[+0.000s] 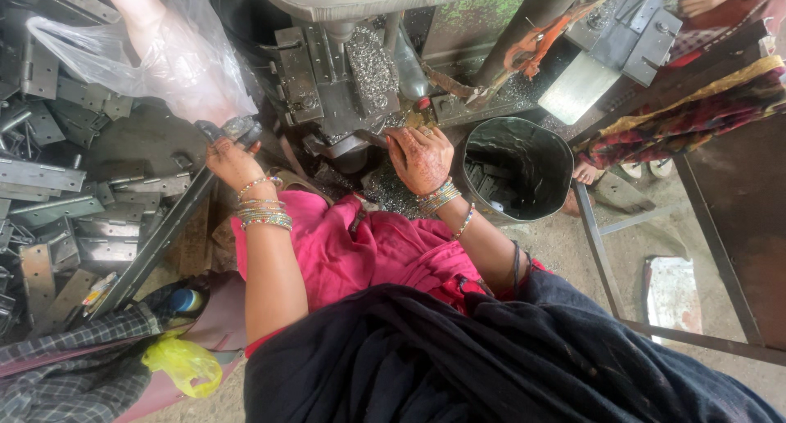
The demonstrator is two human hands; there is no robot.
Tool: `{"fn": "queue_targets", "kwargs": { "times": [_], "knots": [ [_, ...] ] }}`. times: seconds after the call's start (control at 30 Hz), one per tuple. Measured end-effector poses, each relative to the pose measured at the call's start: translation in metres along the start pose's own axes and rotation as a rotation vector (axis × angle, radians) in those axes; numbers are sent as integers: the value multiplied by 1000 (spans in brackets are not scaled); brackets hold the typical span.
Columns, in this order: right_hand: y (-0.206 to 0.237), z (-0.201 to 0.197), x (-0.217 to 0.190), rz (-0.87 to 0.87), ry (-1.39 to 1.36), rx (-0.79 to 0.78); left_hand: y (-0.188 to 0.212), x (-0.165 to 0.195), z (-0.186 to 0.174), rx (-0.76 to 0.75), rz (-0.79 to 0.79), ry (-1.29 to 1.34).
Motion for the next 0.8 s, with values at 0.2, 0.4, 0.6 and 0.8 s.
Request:
{"fn": "queue_targets", "kwargs": {
  "times": [0.2,0.4,0.6,0.8],
  "knots": [
    [1,0,0,-1,14,-9,1,1,1,-2,-16,19],
    [1,0,1,12,7,-16,0,-1,0,7,-14,-8],
    [2,0,2,4,-3,-6,-2,-4,-2,11,-13,7],
    [2,0,3,13,-3,-15,-2,-4,-1,3,-26,20]
  ]
}}
Point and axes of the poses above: each hand's wrist, its own y-axis away from the middle knuckle, its own z-axis out of the palm, x = y × z, the point moved 4 cm from there along -y, towards the middle knuckle, and after that the axes turned 4 degrees about z, right-handed, at the moved point
